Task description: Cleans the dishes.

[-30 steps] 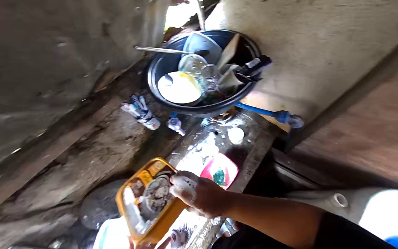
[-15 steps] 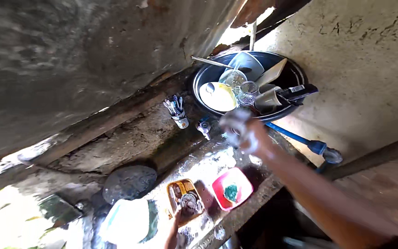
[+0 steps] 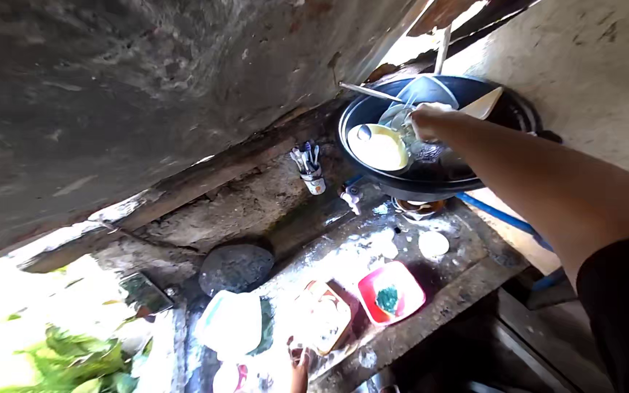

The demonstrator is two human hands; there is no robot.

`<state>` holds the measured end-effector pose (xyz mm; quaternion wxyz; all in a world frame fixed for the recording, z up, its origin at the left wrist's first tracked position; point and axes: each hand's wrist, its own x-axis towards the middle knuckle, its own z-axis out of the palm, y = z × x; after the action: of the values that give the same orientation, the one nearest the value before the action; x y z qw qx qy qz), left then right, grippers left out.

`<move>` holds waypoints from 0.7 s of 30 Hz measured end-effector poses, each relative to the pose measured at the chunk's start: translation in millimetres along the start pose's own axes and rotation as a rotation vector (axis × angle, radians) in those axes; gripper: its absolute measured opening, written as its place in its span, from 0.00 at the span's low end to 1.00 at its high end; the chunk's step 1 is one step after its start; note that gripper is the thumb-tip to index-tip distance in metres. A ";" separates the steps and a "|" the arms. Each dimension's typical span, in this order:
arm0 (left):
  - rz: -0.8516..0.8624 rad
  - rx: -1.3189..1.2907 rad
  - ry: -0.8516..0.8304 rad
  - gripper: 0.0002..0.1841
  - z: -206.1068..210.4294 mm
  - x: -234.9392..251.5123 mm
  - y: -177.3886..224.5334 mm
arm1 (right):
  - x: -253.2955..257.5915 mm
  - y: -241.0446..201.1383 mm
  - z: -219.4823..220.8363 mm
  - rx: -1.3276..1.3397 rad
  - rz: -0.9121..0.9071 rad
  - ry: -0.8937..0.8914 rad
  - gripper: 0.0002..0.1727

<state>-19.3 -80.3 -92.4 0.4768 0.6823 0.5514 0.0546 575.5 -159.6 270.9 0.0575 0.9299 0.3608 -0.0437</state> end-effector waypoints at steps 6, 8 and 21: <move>-0.133 -0.265 -0.081 0.31 -13.9 -36.7 -13.2 | 22.3 8.6 19.1 0.016 -0.020 0.035 0.10; -0.136 -0.275 -0.083 0.30 -17.4 -39.9 -21.1 | 20.5 10.2 16.0 -0.006 -0.037 0.044 0.09; -0.140 -0.271 -0.117 0.23 -24.2 -36.0 -10.0 | -38.3 31.5 -51.9 0.097 -0.164 0.354 0.15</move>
<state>-54.7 -95.6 -70.1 0.5985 0.5738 0.5563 0.0554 570.6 -201.1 329.3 -0.0555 0.8923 0.4370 0.0987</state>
